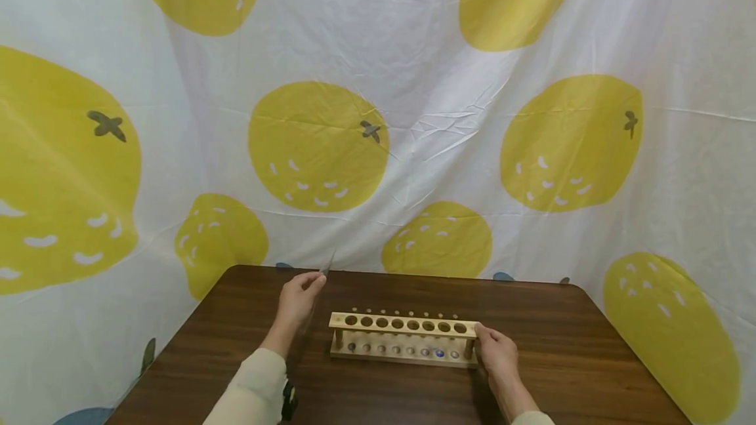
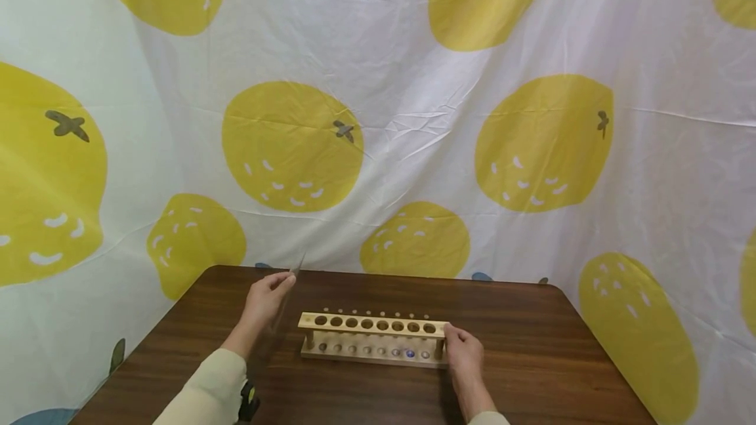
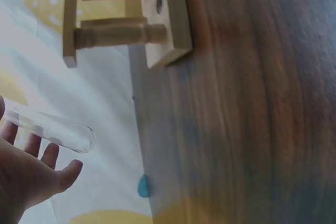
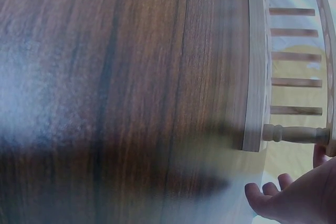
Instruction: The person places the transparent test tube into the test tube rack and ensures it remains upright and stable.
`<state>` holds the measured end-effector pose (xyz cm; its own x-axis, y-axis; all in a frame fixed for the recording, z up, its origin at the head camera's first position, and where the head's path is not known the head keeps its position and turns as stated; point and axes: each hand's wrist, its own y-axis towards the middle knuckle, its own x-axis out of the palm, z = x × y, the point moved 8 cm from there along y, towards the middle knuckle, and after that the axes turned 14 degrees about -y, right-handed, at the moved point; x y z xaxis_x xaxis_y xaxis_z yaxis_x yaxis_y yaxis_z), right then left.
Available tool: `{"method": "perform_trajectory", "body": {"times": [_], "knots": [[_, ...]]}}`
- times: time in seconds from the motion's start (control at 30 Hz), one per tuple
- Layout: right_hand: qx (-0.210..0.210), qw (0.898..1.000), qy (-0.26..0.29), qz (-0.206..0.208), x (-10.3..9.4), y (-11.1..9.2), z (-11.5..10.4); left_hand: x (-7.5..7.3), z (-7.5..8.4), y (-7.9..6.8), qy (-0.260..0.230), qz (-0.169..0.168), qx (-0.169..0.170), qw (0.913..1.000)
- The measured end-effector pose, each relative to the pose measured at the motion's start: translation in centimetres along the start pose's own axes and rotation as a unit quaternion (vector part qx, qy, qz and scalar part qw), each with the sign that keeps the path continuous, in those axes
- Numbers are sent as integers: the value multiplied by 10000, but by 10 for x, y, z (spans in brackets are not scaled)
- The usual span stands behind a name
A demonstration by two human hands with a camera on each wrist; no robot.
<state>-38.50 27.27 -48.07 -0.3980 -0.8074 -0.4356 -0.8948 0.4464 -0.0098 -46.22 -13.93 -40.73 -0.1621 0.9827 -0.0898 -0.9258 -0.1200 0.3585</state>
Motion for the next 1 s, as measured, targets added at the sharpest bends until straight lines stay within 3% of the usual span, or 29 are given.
{"method": "perform_trajectory", "body": {"times": [0.13, 0.27, 0.6, 1.0], "knots": [[-64, 10000, 9, -13, 0, 0, -1, 7, 8, 2, -290, -13, -107, 9995], [-67, 10000, 40, -40, 1, -1, -2, 15, 14, 2, -909, 0, -320, 9953], [-33, 9999, 130, -96, 0, -2, -2, 30, 29, 2, -1690, 24, -373, 9849], [-77, 9999, 97, -86, 1, -3, -3, 44, 37, -1, -1248, -50, -6, 9922]]}}
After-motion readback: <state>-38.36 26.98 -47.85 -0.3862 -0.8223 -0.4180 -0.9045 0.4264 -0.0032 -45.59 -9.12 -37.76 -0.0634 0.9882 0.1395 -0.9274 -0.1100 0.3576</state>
